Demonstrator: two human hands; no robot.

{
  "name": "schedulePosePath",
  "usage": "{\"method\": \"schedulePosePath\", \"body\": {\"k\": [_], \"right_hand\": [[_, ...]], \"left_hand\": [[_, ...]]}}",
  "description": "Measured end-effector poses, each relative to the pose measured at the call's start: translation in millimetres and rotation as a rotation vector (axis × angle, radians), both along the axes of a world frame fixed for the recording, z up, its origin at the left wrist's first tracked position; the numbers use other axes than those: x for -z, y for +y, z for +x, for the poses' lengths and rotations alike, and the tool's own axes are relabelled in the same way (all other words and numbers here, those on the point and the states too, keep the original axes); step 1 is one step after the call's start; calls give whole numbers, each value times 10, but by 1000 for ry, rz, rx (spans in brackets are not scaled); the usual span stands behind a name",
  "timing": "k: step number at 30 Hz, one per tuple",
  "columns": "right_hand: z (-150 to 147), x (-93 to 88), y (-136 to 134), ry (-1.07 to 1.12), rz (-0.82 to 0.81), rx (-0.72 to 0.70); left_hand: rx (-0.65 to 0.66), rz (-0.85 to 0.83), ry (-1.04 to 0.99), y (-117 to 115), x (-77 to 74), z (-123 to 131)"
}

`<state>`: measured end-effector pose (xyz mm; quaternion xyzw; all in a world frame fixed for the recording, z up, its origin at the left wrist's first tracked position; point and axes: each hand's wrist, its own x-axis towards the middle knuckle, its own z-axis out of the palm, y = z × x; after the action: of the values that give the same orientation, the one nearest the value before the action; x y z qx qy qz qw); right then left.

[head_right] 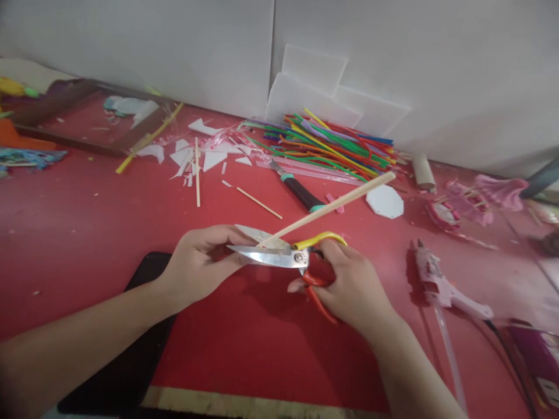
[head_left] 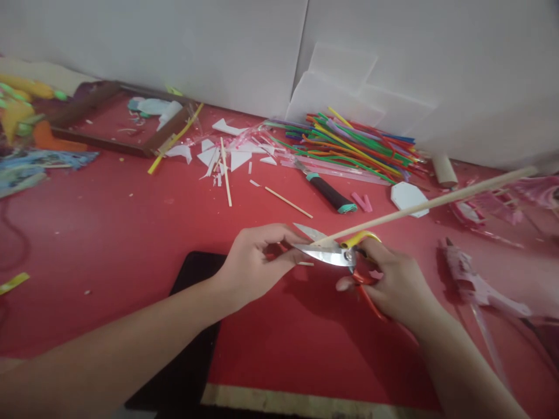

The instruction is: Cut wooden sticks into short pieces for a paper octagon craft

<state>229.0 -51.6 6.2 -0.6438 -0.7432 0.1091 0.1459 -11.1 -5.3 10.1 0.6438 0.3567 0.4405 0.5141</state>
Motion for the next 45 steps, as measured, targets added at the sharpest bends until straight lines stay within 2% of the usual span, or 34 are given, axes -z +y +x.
{"method": "schedulePosePath", "body": {"k": [3,9,16,24,32,45], "right_hand": [[-81,-45,7,30,19,-80],[-180,-57,31,36,30,-112],[-181,-14,6,-85,-35,-51],[-188,-1,-3,36,-25,-88],[-222,2,32,-23,-8,-37],[-229,36,2,-39,-6,-5]], "left_hand": [[-5,60,40,-5,-13,-3],[-32,109,124,5,-37,4],[-12,164,156,-4,-6,4],[-19,257,165,-57,13,20],[-78,166,89,-43,-3,31],[-124,368,256,-24,-11,-5]]}}
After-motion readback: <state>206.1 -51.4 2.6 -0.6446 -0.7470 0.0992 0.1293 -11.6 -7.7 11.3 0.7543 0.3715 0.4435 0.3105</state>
